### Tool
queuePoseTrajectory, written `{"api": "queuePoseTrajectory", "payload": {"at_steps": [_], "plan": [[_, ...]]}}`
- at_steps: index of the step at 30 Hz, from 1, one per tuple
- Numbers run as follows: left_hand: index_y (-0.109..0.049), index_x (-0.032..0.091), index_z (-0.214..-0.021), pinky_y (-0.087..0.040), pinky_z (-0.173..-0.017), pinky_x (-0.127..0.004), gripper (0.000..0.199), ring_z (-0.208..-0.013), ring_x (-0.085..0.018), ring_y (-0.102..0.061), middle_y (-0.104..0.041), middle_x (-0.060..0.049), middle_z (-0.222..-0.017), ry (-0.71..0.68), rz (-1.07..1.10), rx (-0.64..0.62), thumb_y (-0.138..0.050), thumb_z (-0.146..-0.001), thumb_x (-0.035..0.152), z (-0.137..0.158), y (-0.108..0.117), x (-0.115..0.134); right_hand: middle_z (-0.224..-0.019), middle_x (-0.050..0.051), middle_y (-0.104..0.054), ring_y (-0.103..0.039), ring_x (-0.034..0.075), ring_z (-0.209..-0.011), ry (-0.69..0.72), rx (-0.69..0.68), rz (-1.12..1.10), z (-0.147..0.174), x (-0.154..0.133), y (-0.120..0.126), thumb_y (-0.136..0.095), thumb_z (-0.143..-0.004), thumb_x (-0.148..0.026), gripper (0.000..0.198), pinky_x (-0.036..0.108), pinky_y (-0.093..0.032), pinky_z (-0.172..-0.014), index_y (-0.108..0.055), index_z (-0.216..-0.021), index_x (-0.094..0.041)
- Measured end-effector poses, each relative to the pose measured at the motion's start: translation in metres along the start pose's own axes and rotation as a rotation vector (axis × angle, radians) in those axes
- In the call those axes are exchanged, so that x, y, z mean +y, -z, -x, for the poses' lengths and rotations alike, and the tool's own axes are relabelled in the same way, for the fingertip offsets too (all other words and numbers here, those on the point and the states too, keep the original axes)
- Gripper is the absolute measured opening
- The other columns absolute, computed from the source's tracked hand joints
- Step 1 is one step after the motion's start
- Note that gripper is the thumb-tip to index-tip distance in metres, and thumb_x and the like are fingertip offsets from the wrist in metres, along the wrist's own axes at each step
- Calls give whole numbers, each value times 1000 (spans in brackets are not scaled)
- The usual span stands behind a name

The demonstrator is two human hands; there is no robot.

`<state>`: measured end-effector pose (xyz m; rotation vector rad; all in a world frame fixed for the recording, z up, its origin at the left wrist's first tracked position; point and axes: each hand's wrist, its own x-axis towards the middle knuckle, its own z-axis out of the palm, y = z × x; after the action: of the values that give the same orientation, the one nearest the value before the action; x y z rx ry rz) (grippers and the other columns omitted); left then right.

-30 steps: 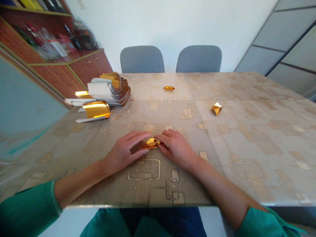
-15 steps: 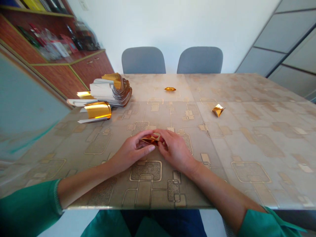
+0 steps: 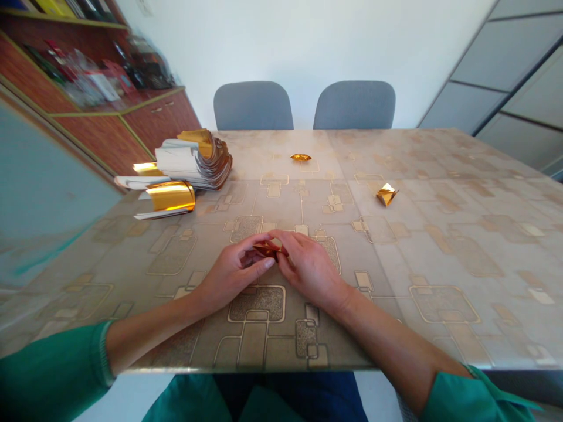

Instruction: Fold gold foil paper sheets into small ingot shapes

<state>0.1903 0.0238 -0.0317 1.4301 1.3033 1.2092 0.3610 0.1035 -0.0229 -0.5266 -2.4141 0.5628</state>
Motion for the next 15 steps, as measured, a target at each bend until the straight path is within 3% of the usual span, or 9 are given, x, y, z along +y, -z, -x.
{"api": "queuePoseTrajectory", "payload": {"at_steps": [10,15], "plan": [[-59,16,-125,-56,-88,-35,38,-93,-18,-67,-71,-8,-104,-18,-39,7,-62,-89,28,1,0,2,-86,4,-67,-60,16,-73,-23,-10,14,0,0,2,-46,-90,-14,32,29,-48,-67,-57,-120,-20],[-61,15,-122,-55,-80,-32,35,-80,-16,-65,-71,-5,-97,-49,-203,28,-58,-88,23,0,-1,7,-82,3,-65,-58,15,-71,-23,-55,-3,0,-1,1,-49,-90,-18,30,28,-46,-66,-56,-119,-19]]}}
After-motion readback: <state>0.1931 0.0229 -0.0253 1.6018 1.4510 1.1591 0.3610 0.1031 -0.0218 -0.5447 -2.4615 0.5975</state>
